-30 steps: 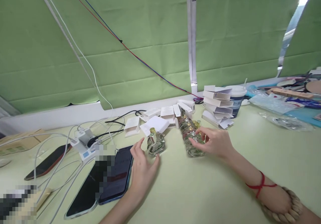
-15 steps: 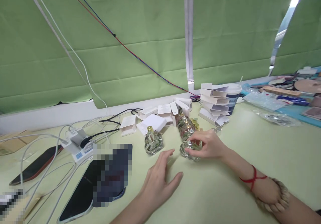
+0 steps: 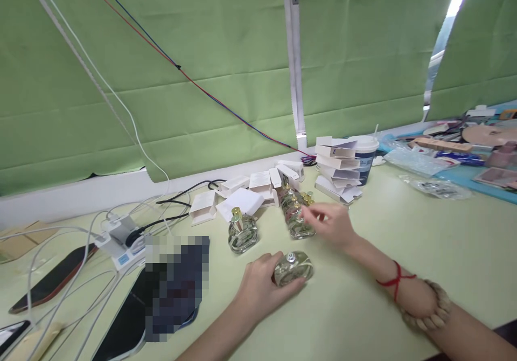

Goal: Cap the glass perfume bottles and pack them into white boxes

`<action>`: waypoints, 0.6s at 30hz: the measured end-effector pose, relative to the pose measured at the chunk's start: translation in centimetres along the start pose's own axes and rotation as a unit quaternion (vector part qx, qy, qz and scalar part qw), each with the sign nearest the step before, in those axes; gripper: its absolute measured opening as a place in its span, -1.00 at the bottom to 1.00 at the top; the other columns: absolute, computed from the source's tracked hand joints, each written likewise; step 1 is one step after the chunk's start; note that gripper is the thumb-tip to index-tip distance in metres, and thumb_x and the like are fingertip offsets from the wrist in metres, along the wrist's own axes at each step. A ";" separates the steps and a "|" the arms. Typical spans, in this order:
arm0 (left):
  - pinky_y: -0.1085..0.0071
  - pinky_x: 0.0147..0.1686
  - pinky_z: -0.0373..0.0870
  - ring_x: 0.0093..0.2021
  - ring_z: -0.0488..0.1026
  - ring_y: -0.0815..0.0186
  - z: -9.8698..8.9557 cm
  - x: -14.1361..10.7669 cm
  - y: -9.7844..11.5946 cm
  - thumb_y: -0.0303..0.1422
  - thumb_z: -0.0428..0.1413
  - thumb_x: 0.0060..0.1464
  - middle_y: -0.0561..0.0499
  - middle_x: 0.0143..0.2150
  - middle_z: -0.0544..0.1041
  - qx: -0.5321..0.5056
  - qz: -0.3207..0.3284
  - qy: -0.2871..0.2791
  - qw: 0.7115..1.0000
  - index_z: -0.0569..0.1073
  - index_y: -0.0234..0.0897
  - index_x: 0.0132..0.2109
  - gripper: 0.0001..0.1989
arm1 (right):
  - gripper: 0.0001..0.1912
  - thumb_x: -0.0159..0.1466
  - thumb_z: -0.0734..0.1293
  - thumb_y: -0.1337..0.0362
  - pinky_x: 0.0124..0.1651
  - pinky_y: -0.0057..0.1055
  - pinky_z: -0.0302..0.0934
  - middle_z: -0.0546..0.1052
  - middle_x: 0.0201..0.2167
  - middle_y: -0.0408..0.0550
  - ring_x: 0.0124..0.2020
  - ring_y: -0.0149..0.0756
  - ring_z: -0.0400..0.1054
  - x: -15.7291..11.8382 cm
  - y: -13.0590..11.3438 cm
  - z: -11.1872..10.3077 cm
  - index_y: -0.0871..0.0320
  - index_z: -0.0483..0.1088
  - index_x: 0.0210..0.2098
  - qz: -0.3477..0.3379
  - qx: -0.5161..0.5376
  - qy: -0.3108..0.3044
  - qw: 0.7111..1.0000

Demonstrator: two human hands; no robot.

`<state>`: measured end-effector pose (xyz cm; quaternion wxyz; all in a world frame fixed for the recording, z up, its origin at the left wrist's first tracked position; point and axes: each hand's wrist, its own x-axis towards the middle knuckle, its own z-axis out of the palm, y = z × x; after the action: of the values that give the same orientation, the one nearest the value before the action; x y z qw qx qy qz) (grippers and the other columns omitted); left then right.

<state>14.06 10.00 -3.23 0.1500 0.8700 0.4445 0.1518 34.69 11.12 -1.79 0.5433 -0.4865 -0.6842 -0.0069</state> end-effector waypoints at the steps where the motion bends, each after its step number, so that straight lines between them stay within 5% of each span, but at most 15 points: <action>1: 0.41 -0.40 0.23 -0.40 0.40 0.25 0.0 0.0 0.0 0.02 0.07 -0.03 -0.01 -0.42 0.44 -0.002 0.004 -0.004 1.000 0.43 -0.24 -0.32 -0.61 | -0.64 0.26 0.21 0.17 -0.52 -0.46 0.07 0.50 -0.60 -0.14 -0.59 -0.43 0.31 0.4 0.7 -0.5 0.15 0.48 -0.56 0.048 -0.061 0.026 0.997; 4: 0.40 -0.38 0.23 -0.39 0.39 0.24 0.0 0.0 -0.2 0.02 0.04 -0.01 -0.03 -0.42 0.43 -0.005 0.005 -0.012 1.000 0.44 -0.25 -0.31 -0.60 | -0.81 0.20 0.26 0.28 -0.32 -0.37 0.12 0.56 -0.38 -0.11 -0.32 -0.26 0.39 1.1 3.0 -1.7 0.10 0.53 -0.41 0.112 -0.203 0.012 0.973; 9: 0.40 -0.39 0.23 -0.41 0.39 0.26 0.0 -0.2 -0.6 -0.01 0.02 0.04 -0.02 -0.38 0.43 -0.002 0.022 -0.034 0.999 0.37 -0.26 -0.23 -0.61 | -0.72 0.12 0.25 0.48 0.14 0.00 -0.14 0.52 -0.14 -0.06 -0.03 -0.17 0.31 0.9 5.1 -2.0 0.03 0.54 -0.39 0.072 -0.291 -0.145 0.943; 18: 0.47 -0.46 0.16 -0.46 0.33 0.33 -0.3 -0.6 -0.7 -0.09 0.01 0.08 0.04 -0.40 0.40 -0.007 0.081 -0.039 0.996 0.27 -0.24 -0.23 -0.70 | -0.91 0.15 0.37 0.23 0.23 0.20 -0.50 0.40 0.06 0.00 0.17 -0.09 0.14 0.6 4.8 -1.8 -0.08 0.55 -0.37 0.060 -0.353 -0.218 0.908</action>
<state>13.04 9.95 -3.30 0.1609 0.9075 0.3648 0.1323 39.29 12.99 -3.08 0.1730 -0.6760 -0.7080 -0.1088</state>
